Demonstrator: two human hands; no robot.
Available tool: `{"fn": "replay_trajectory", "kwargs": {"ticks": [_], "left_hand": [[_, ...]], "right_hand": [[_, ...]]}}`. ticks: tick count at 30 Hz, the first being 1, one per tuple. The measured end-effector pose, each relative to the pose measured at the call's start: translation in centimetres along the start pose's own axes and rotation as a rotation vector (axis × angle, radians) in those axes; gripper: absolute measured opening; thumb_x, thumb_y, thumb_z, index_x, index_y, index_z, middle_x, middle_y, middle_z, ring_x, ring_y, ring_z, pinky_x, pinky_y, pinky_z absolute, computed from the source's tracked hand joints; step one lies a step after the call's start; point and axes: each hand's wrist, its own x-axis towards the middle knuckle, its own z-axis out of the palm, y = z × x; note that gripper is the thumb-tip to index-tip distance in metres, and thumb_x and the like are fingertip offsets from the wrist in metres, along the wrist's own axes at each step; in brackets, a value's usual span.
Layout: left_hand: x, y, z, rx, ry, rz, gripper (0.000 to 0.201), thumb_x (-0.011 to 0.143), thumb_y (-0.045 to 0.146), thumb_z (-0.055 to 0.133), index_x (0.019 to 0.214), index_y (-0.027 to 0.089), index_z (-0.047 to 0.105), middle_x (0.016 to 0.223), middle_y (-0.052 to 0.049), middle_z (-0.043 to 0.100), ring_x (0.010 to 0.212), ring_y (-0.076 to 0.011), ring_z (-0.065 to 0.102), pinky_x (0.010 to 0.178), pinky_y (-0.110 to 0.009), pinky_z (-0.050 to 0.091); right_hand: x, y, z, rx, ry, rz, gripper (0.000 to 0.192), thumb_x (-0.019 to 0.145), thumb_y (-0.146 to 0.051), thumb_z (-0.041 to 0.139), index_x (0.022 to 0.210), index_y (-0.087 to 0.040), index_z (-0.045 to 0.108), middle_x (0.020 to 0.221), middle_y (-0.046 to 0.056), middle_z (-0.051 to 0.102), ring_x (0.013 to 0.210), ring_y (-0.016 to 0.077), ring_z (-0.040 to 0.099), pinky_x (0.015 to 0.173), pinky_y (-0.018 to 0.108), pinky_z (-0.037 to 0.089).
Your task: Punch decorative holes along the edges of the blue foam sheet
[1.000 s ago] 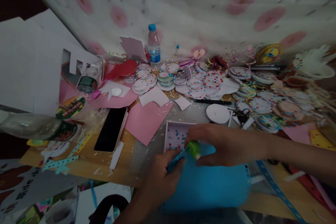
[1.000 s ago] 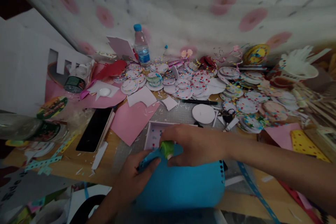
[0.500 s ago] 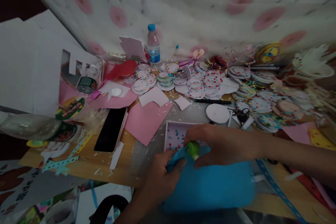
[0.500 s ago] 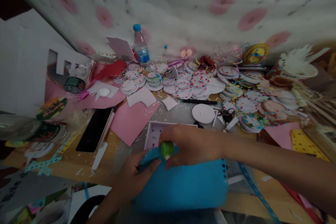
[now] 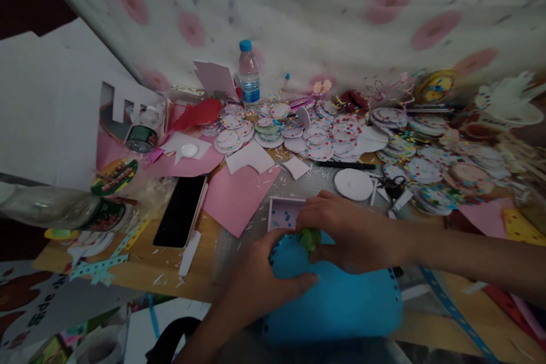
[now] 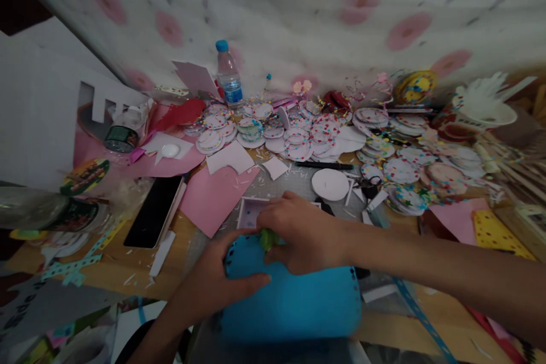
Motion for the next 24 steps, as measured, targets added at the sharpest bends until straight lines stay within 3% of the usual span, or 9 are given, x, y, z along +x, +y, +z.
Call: {"fn": "replay_trajectory", "kwargs": {"ticks": [3, 8, 11, 16, 19, 24], "left_hand": [[0.2, 0.4, -0.2, -0.001, -0.026, 0.055, 0.072, 0.055, 0.036, 0.084, 0.121, 0.022, 0.06, 0.121, -0.007, 0.065, 0.111, -0.0305, 0.058, 0.092, -0.039, 0.048], [0.6, 0.1, 0.6, -0.078, -0.025, 0.132, 0.045, 0.061, 0.033, 0.082, 0.104, 0.023, 0.071, 0.104, -0.001, 0.073, 0.103, -0.0279, 0.063, 0.086, -0.033, 0.051], [0.7, -0.1, 1.3, -0.124, -0.017, 0.162, 0.04, 0.064, 0.029, 0.08, 0.102, 0.023, 0.072, 0.103, -0.001, 0.074, 0.103, -0.0276, 0.064, 0.088, -0.033, 0.05], [0.7, -0.7, 1.8, -0.193, 0.107, -0.01, 0.055, 0.056, 0.031, 0.084, 0.109, 0.021, 0.07, 0.114, -0.006, 0.07, 0.114, -0.0322, 0.059, 0.098, -0.04, 0.046], [0.7, -1.3, 1.4, -0.285, 0.068, -0.085, 0.062, 0.054, 0.035, 0.085, 0.111, 0.02, 0.067, 0.111, -0.008, 0.071, 0.108, -0.0319, 0.062, 0.093, -0.041, 0.049], [0.2, -2.6, 0.7, -0.354, 0.03, -0.168, 0.043, 0.064, 0.036, 0.078, 0.102, 0.018, 0.068, 0.092, -0.006, 0.074, 0.086, -0.0252, 0.069, 0.074, -0.034, 0.055]], "right_hand": [[0.0, -0.4, 0.0, -0.005, -0.014, 0.01, 0.02, 0.071, -0.023, 0.073, 0.085, -0.015, 0.064, 0.085, 0.006, 0.066, 0.086, 0.0243, 0.061, 0.077, 0.037, 0.037], [-0.3, -1.1, 0.6, -0.042, -0.03, 0.025, 0.011, 0.073, -0.02, 0.067, 0.08, -0.014, 0.062, 0.085, 0.008, 0.067, 0.085, 0.0248, 0.062, 0.078, 0.037, 0.038], [-0.3, -0.9, 1.2, -0.048, 0.001, 0.025, 0.006, 0.073, -0.015, 0.063, 0.078, -0.015, 0.06, 0.082, 0.008, 0.066, 0.082, 0.024, 0.062, 0.078, 0.037, 0.038], [-0.2, 0.2, 1.3, 0.05, -0.006, 0.004, 0.007, 0.073, -0.018, 0.065, 0.076, -0.015, 0.059, 0.077, 0.004, 0.064, 0.075, 0.02, 0.06, 0.081, 0.038, 0.039], [-0.2, 1.4, 1.0, 0.242, -0.01, 0.02, 0.017, 0.076, -0.029, 0.067, 0.084, -0.016, 0.061, 0.079, 0.003, 0.063, 0.077, 0.0197, 0.058, 0.075, 0.034, 0.042], [0.1, 3.7, 1.7, 0.733, -0.002, 0.162, 0.045, 0.084, -0.057, 0.051, 0.098, -0.015, 0.06, 0.088, 0.005, 0.064, 0.081, 0.0187, 0.058, 0.066, 0.028, 0.044]]}}
